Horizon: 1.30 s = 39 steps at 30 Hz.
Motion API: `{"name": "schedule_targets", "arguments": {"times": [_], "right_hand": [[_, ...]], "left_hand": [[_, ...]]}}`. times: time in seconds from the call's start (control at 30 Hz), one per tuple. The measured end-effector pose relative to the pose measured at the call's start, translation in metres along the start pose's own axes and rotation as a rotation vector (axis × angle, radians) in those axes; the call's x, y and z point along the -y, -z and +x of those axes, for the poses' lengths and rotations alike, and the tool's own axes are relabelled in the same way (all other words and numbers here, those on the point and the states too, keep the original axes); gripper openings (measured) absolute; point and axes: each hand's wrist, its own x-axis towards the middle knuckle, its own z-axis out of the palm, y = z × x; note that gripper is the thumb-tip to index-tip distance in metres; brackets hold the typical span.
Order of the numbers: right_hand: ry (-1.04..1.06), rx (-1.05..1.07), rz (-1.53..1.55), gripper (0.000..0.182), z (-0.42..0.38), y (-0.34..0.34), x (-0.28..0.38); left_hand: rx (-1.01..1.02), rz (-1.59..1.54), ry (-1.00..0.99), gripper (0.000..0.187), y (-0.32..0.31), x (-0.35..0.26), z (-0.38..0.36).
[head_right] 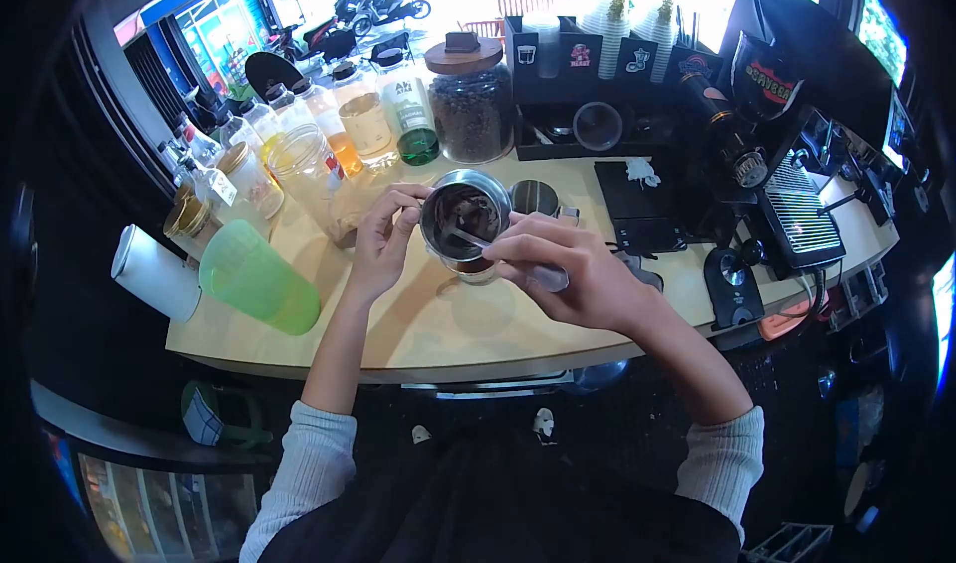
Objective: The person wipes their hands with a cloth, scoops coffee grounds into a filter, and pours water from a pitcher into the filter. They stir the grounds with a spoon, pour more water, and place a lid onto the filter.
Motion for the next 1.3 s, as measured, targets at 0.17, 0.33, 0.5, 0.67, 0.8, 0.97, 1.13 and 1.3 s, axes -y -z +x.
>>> {"name": "schedule_targets", "arguments": {"times": [0.17,0.33,0.5,0.67,0.8,0.97,1.13,1.3], "right_hand": [[-0.055,-0.021,0.13,0.016,0.006,0.0,0.0],[-0.076,0.032,0.134,0.012,0.01,0.005,0.002],[-0.097,0.072,0.162,0.011,0.013,0.009,-0.005],[-0.23,0.068,0.264,0.019,0.015,0.006,-0.015],[-0.373,0.11,0.291,0.023,0.018,0.015,-0.017],[-0.342,0.116,0.32,0.024,0.02,0.012,-0.021],[-0.337,0.069,0.337,0.025,0.023,0.012,-0.019],[-0.344,0.01,0.43,0.024,0.018,0.008,-0.028]], "left_hand": [[0.037,-0.02,-0.02,0.016,-0.001,0.001,0.0],[0.061,0.016,-0.025,0.016,0.0,0.0,-0.001],[0.056,0.055,-0.045,0.015,0.002,0.001,0.0],[0.06,0.103,-0.05,0.015,0.002,-0.001,0.002],[0.055,0.15,-0.067,0.014,0.003,-0.002,0.001],[0.05,0.179,-0.084,0.012,0.004,-0.002,0.002],[0.044,0.182,-0.069,0.012,0.005,-0.004,0.001],[0.017,0.179,-0.009,0.013,0.002,-0.005,-0.002]]}}
